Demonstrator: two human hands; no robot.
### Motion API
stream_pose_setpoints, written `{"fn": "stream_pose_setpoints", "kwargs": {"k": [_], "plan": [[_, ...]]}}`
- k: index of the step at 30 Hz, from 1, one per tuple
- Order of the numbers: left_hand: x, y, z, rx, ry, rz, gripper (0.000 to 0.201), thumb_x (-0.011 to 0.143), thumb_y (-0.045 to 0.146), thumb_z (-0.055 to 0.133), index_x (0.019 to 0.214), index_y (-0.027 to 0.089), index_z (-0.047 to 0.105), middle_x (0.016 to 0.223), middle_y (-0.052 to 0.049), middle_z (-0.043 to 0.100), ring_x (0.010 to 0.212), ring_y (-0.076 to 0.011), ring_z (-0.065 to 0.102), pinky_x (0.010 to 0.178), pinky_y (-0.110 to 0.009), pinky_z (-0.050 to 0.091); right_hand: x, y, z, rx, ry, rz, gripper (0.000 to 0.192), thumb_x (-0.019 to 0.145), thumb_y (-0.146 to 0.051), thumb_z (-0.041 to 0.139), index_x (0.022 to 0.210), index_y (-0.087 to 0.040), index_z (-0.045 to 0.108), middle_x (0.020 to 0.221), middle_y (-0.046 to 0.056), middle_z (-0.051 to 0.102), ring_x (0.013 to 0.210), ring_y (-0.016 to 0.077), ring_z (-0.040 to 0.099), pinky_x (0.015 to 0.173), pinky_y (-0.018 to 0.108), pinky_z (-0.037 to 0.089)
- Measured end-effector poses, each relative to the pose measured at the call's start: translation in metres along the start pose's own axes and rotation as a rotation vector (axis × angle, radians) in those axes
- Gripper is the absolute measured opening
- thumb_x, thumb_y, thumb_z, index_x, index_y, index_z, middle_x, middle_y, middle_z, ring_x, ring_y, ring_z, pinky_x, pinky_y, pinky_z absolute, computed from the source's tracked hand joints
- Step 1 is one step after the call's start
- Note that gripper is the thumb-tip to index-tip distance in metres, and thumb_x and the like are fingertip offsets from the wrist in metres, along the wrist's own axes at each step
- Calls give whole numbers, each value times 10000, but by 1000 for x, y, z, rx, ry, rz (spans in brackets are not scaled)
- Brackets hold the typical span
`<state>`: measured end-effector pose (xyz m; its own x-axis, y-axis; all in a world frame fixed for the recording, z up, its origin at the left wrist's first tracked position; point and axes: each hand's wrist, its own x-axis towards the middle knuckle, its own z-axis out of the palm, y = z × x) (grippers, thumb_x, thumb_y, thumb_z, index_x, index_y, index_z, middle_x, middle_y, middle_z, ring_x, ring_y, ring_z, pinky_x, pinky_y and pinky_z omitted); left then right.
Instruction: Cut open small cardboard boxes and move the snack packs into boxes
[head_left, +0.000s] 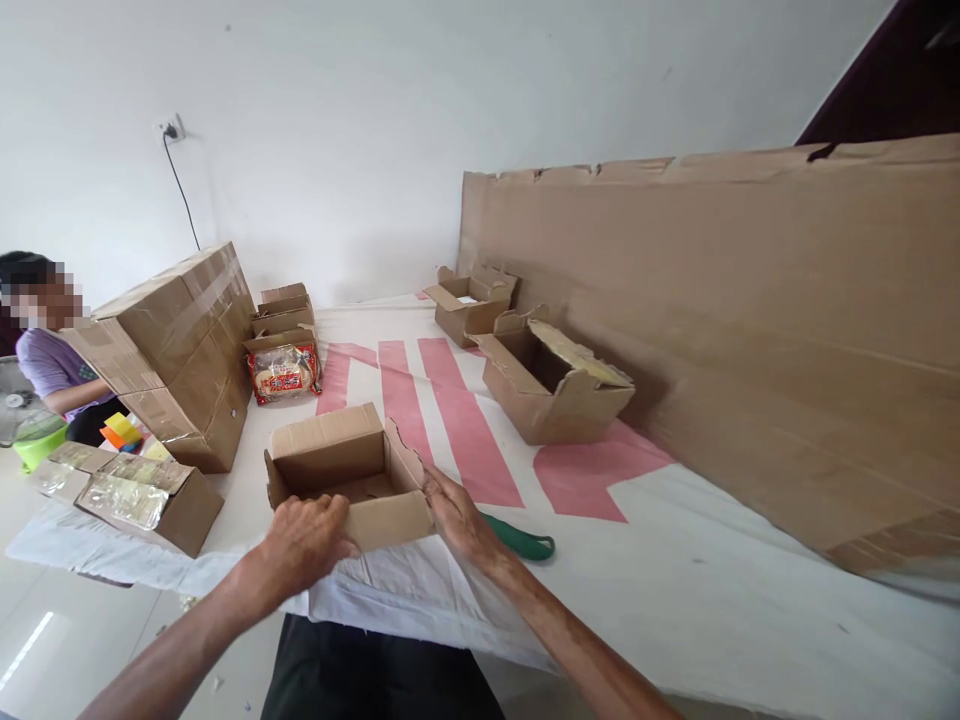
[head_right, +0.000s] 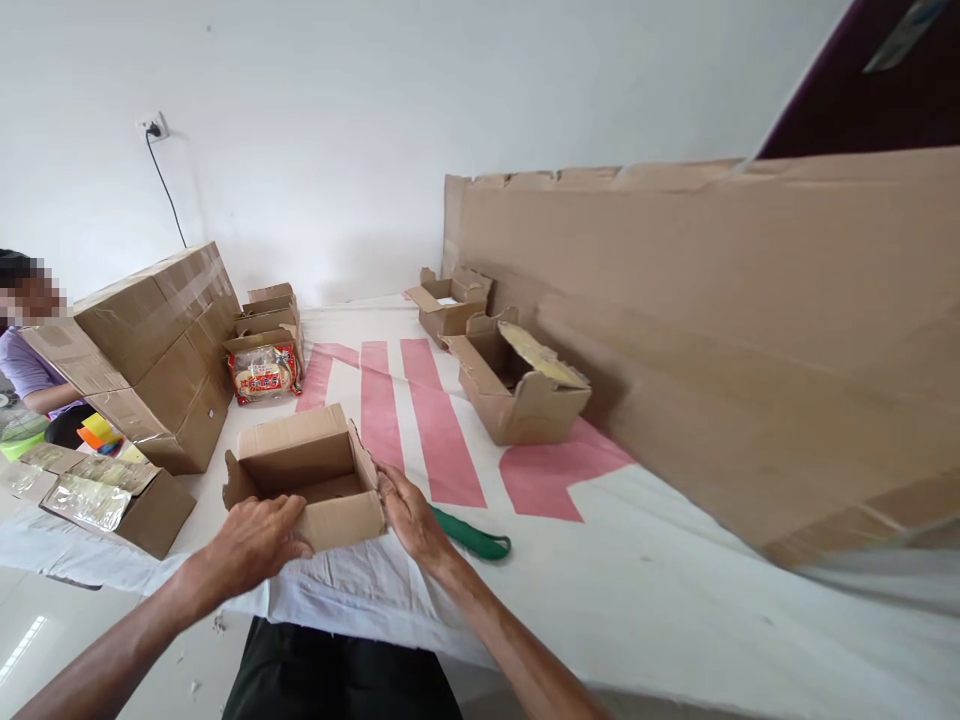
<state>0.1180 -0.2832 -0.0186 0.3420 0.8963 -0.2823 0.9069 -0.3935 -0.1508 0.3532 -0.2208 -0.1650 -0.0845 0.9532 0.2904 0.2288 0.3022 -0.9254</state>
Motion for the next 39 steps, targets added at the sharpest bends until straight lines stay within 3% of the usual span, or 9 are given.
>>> {"fn": "stream_pose_setpoints", "kwargs": {"k": [5, 8, 11, 17, 22, 28, 31, 35, 39], "plan": [[44, -74, -14, 48, 29, -136, 248, 1043, 323, 602, 1268, 218, 591, 1315, -143, 724, 1220, -332, 715, 994, -441, 523, -25, 17, -43, -413, 23, -142, 400, 1021, -534, 540, 1199, -229, 727, 1193, 147, 754, 1142, 345, 673, 1009, 520, 560], [78, -122, -21, 57, 45, -160, 262, 1031, 269, 584, 1287, 209, 589, 1376, -167, 687, 1345, -336, 639, 1114, -475, 441, -48, 29, -70, -585, -36, -110, 348, 1019, -501, 571, 1205, -252, 726, 1167, 121, 740, 1087, 324, 664, 941, 479, 566], [108, -155, -26, 51, 60, -188, 335, 1010, 227, 568, 1345, 210, 580, 1420, -180, 649, 1373, -355, 605, 1129, -511, 415, -64, 43, -86, -647, -66, -63, 355, 1018, -489, 574, 1249, -261, 718, 1186, 108, 730, 1086, 312, 665, 937, 456, 560], [143, -182, -32, 29, 94, -222, 476, 1006, 256, 552, 1479, 209, 525, 1483, -185, 586, 1387, -378, 562, 1146, -522, 382, -70, 72, -86, -729, 2, -86, 359, 1048, -457, 515, 1237, -225, 712, 1165, 127, 737, 1076, 321, 665, 918, 446, 535], [155, -178, -36, 18, 146, -269, 470, 1005, 237, 529, 1474, 197, 535, 1464, -202, 583, 1373, -391, 548, 1155, -580, 361, -70, 82, -79, -793, 93, -147, 354, 1052, -433, 478, 1177, -211, 723, 1132, 135, 741, 1034, 321, 666, 869, 440, 524], [124, -150, -24, -5, 264, -306, 467, 1051, 187, 418, 1507, 222, 509, 1604, -192, 487, 1474, -356, 457, 1168, -559, 384, -75, 93, -80, -797, 140, -216, 372, 1025, -466, 465, 1113, -210, 720, 1055, 136, 757, 988, 340, 680, 847, 463, 526], [86, -147, -17, -18, 292, -291, 506, 1034, 272, 542, 1536, 252, 483, 1653, -158, 451, 1526, -324, 412, 1188, -506, 393, -76, 98, -81, -797, 133, -214, 372, 997, -482, 462, 1058, -222, 721, 1017, 140, 757, 967, 362, 684, 816, 481, 532], [20, -172, -10, -69, 187, -217, 949, 808, 429, 858, 1617, 272, 387, 1678, -171, 426, 1559, -385, 388, 1219, -536, 378, -76, 101, -82, -765, 108, -211, 344, 946, -484, 493, 1029, -243, 723, 997, 143, 756, 965, 383, 694, 831, 508, 544], [-37, -212, -3, -85, -31, -262, 1264, 639, 501, 944, 1684, 293, 264, 1722, -214, 359, 1585, -453, 346, 1223, -615, 366, -76, 110, -81, -760, 136, -203, 336, 906, -501, 493, 992, -268, 719, 963, 139, 752, 921, 405, 698, 795, 544, 548]]}}
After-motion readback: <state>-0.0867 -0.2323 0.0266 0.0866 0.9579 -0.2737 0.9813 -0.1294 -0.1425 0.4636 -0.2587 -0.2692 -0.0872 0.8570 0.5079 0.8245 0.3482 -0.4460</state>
